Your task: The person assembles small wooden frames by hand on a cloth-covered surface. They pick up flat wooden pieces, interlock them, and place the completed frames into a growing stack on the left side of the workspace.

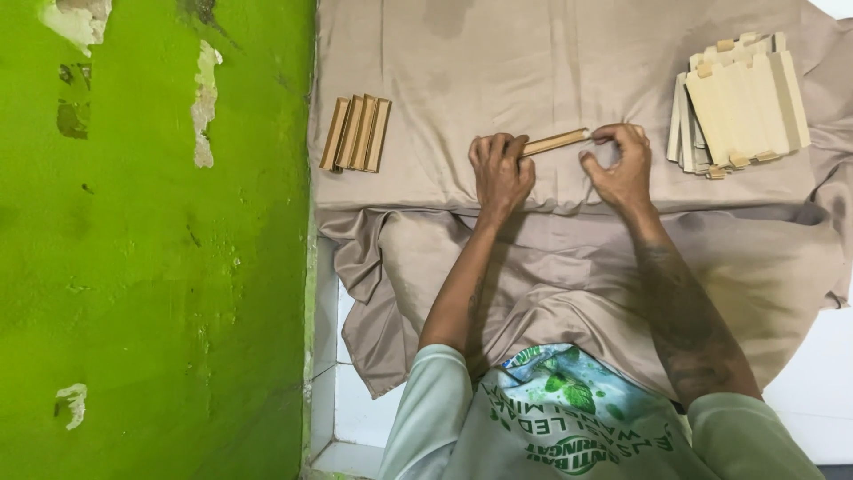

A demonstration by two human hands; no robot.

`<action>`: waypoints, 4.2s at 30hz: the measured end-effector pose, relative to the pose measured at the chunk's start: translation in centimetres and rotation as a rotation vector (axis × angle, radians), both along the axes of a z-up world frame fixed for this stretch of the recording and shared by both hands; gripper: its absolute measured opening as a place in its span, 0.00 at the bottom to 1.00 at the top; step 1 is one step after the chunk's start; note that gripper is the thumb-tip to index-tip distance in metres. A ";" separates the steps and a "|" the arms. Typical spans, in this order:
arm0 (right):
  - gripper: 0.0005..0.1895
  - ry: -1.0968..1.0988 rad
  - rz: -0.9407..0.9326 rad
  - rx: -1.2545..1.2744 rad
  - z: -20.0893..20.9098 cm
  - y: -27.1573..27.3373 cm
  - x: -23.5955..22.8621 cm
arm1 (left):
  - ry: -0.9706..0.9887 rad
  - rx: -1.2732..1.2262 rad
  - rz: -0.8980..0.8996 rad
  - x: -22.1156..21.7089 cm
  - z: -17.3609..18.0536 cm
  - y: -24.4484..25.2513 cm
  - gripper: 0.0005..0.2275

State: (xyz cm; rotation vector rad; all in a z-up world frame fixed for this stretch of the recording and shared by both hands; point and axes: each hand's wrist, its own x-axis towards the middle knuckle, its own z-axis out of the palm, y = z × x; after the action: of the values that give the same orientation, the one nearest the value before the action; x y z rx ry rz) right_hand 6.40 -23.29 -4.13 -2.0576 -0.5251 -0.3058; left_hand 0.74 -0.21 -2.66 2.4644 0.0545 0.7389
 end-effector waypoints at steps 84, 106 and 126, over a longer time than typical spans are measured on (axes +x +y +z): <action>0.18 0.220 -0.080 -0.345 3.9 5.4 -0.2 | 0.091 0.038 -0.332 0.7 0.1 0.1 0.10; 0.15 0.019 0.130 -0.183 4.4 2.3 -1.6 | 0.129 -0.143 -0.298 -1.3 0.8 7.4 0.09; 0.11 0.049 0.165 -0.139 3.8 2.0 -1.4 | 0.049 -0.203 -0.312 -1.0 0.3 6.9 0.08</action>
State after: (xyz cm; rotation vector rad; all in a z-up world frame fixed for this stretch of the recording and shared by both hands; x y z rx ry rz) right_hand 5.03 -21.33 -0.31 -2.1339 -0.6988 -0.1237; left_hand -0.26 6.74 -2.36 2.2271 -0.2217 0.5108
